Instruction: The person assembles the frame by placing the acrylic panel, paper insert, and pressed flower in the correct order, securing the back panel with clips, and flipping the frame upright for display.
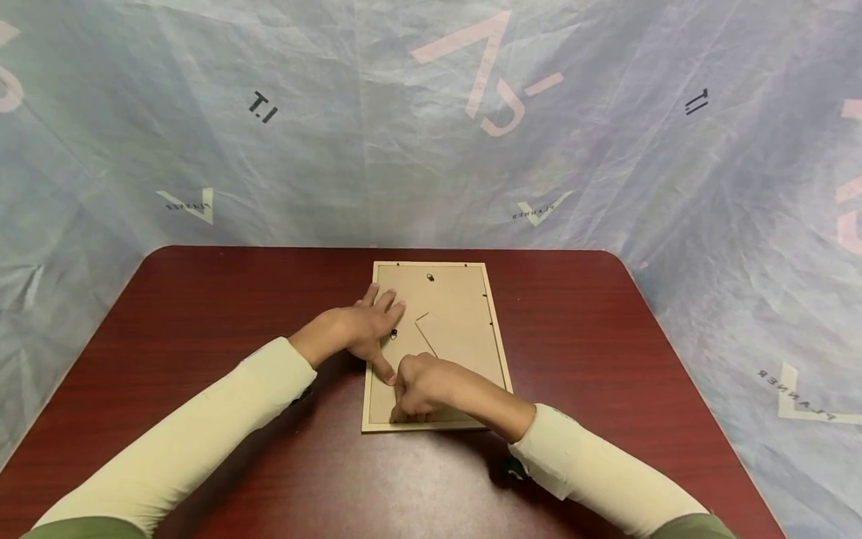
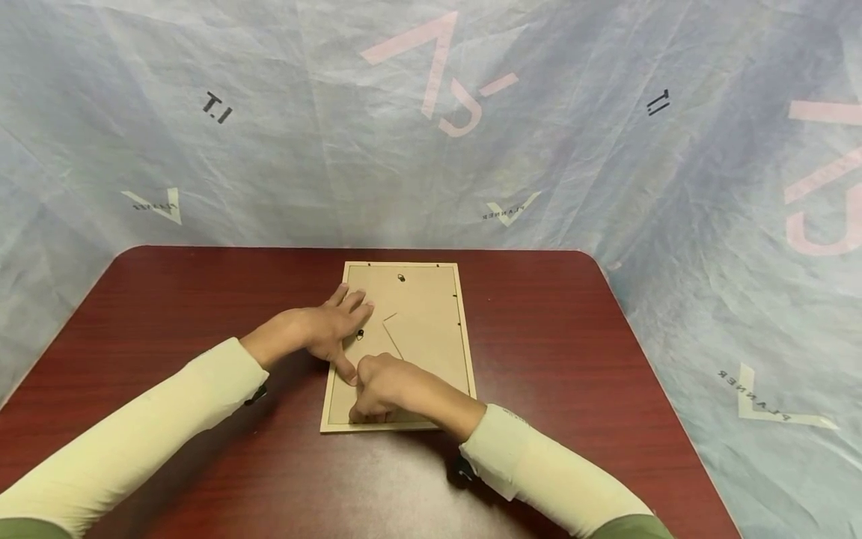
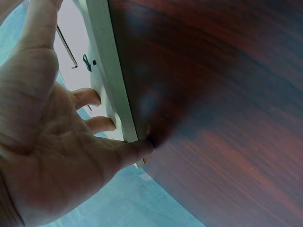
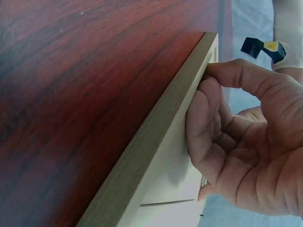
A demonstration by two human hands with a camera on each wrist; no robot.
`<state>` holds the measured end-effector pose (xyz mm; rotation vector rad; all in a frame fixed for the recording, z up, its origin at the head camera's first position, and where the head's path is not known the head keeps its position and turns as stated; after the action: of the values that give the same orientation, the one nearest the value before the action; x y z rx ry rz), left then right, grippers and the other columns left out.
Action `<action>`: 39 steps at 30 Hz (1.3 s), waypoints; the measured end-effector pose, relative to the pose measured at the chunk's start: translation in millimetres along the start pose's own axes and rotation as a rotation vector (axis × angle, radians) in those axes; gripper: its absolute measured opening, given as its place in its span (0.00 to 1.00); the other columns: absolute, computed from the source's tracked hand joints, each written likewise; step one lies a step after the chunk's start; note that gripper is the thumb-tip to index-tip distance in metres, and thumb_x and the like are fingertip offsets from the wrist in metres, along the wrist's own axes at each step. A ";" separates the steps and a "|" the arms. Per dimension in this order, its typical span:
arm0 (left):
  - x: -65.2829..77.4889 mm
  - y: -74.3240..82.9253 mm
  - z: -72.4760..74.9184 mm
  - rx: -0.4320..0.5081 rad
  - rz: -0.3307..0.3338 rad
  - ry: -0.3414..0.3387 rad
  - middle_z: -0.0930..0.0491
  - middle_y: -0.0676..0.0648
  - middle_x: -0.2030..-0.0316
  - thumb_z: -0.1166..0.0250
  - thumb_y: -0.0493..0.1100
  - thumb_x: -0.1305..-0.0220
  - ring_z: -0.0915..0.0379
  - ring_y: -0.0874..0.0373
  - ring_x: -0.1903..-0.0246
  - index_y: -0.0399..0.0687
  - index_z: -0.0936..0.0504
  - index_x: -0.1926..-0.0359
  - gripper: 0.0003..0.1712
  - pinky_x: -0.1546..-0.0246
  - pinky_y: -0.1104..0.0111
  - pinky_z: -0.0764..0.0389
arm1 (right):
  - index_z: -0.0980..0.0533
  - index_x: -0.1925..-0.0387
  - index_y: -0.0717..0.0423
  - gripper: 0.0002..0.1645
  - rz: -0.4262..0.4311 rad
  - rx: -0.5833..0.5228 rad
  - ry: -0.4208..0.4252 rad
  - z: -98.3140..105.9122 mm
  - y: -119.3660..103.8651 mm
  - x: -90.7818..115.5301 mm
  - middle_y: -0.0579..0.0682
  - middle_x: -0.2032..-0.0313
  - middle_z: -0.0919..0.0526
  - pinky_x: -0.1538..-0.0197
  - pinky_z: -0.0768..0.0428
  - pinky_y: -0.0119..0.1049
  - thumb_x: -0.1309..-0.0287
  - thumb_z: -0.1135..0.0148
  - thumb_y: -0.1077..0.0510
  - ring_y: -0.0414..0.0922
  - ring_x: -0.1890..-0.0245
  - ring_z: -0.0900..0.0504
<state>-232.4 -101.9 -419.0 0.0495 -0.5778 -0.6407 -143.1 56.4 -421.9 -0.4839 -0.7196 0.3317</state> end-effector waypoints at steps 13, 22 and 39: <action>3.3 -1.5 3.6 -0.001 -0.020 0.019 0.66 0.27 0.09 0.14 0.73 0.46 0.78 0.20 0.11 0.36 0.57 0.08 0.86 0.10 0.35 0.51 | 0.15 0.84 0.49 0.20 0.026 -0.001 -0.008 4.5 -2.8 3.5 0.45 0.83 0.12 0.71 0.15 0.32 0.38 0.17 0.57 0.40 0.82 0.14; 8.1 -3.0 3.7 0.006 -0.007 0.016 0.66 0.30 0.08 0.15 0.74 0.45 0.76 0.22 0.10 0.40 0.57 0.07 0.85 0.11 0.36 0.48 | 0.14 0.82 0.45 0.17 0.170 0.090 0.066 -0.7 -0.4 14.6 0.32 0.84 0.21 0.67 0.25 0.29 0.39 0.20 0.57 0.34 0.75 0.27; 6.5 -6.0 -1.3 0.077 -0.034 0.157 0.50 0.33 0.09 0.26 0.76 0.33 0.62 0.30 0.08 0.42 0.46 0.08 0.70 0.09 0.39 0.53 | 0.11 0.60 0.48 0.04 0.299 0.032 0.134 28.1 42.2 24.5 0.40 0.65 0.08 0.54 0.14 0.31 0.32 0.21 0.60 0.33 0.63 0.14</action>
<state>-230.8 -110.7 -418.2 0.1807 -0.4508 -0.6415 -150.5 111.4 -412.6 -0.5788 -0.5102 0.5840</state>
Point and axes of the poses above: each hand's wrist, its own x-axis away from the middle knuckle, its own z-axis out of the back of the hand, y = z × x, the point moved 1 cm from there along -x, towards the middle knuckle
